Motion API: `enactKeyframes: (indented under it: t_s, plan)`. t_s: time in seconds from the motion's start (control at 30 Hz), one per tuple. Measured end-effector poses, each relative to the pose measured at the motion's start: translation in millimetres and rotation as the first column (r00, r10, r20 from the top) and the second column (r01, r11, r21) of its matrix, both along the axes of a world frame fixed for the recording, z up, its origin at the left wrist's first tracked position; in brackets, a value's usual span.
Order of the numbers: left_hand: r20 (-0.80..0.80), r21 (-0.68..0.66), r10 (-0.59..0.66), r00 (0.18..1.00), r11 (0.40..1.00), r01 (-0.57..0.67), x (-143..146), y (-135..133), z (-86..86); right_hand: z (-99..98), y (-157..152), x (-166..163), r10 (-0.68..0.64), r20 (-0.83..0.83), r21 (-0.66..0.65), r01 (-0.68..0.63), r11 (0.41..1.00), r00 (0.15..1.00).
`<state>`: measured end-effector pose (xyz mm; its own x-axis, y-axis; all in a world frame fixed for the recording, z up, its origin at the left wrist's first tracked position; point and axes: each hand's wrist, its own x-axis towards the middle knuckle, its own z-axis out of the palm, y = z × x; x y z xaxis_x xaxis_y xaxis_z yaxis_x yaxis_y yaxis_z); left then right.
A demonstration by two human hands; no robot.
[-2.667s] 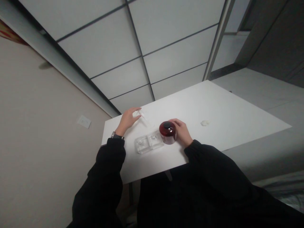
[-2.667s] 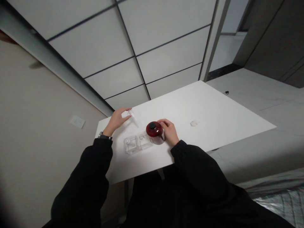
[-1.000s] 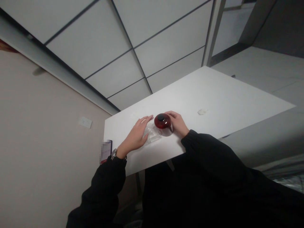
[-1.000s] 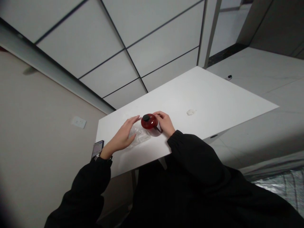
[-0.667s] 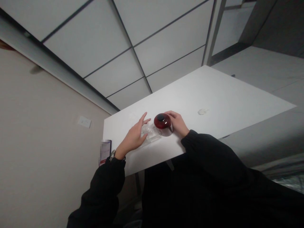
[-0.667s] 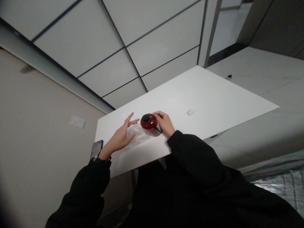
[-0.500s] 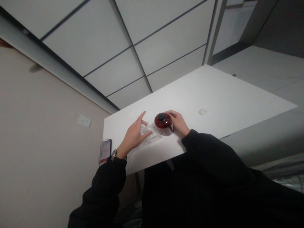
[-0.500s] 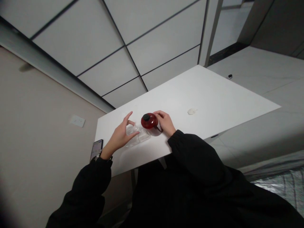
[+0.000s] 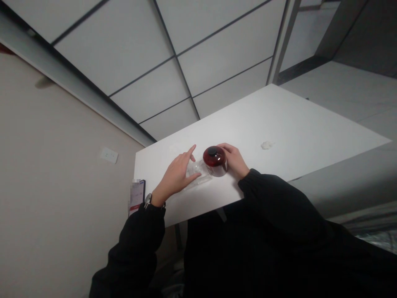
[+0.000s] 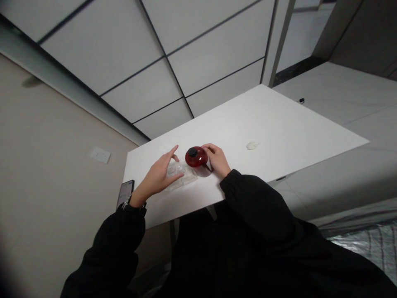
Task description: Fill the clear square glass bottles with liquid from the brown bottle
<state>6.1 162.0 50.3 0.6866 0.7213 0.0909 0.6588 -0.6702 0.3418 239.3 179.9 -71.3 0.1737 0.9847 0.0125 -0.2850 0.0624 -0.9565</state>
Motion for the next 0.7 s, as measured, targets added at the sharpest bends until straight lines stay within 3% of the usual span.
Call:
enactKeyframes:
  t_s: [0.2,0.37,0.43,0.57,0.7]
  plan:
    - [-0.031,0.014,-0.088,0.996,0.996,0.088,4,-1,1.6,-0.8,0,-1,-0.003,-0.003,0.002,0.003,1.000,1.000]
    - [-0.096,0.150,0.108,0.990,0.984,-0.093,10,-3,-1.8,-2.7,1,0,-0.002,-0.003,0.001,0.002,1.000,1.000]
    - [-0.096,0.159,0.115,0.989,0.982,-0.099,11,-7,-0.9,-3.1,2,0,-0.004,-0.002,0.000,0.004,1.000,1.000]
    - [-0.113,0.082,0.001,0.994,0.997,0.008,13,-12,4.3,-3.6,1,0,0.000,-0.002,0.000,0.000,1.000,1.000]
    - [-0.081,0.131,0.133,0.988,0.984,-0.121,14,-7,2.3,-4.1,1,0,-0.008,-0.008,0.005,0.008,1.000,1.000]
